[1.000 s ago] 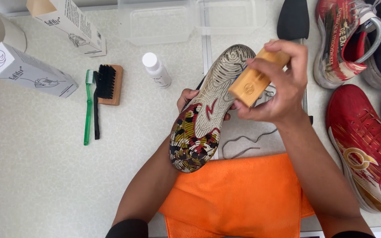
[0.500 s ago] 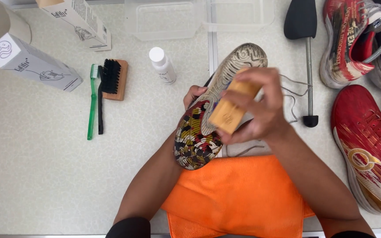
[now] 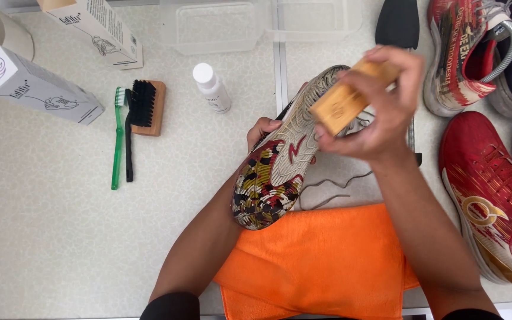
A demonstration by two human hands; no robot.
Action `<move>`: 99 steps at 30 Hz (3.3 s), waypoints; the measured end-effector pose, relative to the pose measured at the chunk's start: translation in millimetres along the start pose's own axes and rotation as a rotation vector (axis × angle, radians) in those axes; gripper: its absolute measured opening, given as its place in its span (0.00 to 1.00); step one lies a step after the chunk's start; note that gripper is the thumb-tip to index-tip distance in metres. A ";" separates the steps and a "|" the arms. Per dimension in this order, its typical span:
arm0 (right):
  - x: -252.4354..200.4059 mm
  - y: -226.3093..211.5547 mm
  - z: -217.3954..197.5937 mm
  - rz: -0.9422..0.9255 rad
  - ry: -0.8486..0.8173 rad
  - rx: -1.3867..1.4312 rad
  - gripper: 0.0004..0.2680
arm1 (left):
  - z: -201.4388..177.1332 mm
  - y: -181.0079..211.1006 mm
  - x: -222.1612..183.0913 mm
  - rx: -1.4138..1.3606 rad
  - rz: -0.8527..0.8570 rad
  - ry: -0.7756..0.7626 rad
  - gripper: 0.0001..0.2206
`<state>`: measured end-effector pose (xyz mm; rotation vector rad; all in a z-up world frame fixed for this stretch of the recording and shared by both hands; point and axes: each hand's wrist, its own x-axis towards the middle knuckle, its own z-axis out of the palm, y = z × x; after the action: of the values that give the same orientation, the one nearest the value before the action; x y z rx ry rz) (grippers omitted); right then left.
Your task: Cleaning the soles of a pair of sneakers using a brush and cleaning solution at a polishing station.
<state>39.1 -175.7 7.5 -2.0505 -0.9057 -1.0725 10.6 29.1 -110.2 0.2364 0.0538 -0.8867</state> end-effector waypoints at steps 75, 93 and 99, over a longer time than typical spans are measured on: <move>10.9 -51.9 -0.5 0.132 -0.120 0.185 0.24 | 38.6 -37.6 -4.0 0.285 0.647 -0.234 0.35; 23.3 -4.4 -22.3 0.061 -0.086 -0.035 0.18 | 15.8 -6.2 6.2 -0.137 0.107 -0.278 0.38; 6.2 -5.4 -1.6 0.099 -0.086 0.015 0.23 | 18.8 -2.3 -1.0 0.049 0.046 0.040 0.28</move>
<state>36.8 -172.3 14.8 -2.1190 -0.8430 -0.9287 7.2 24.3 -92.2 0.3001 0.0640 -0.8382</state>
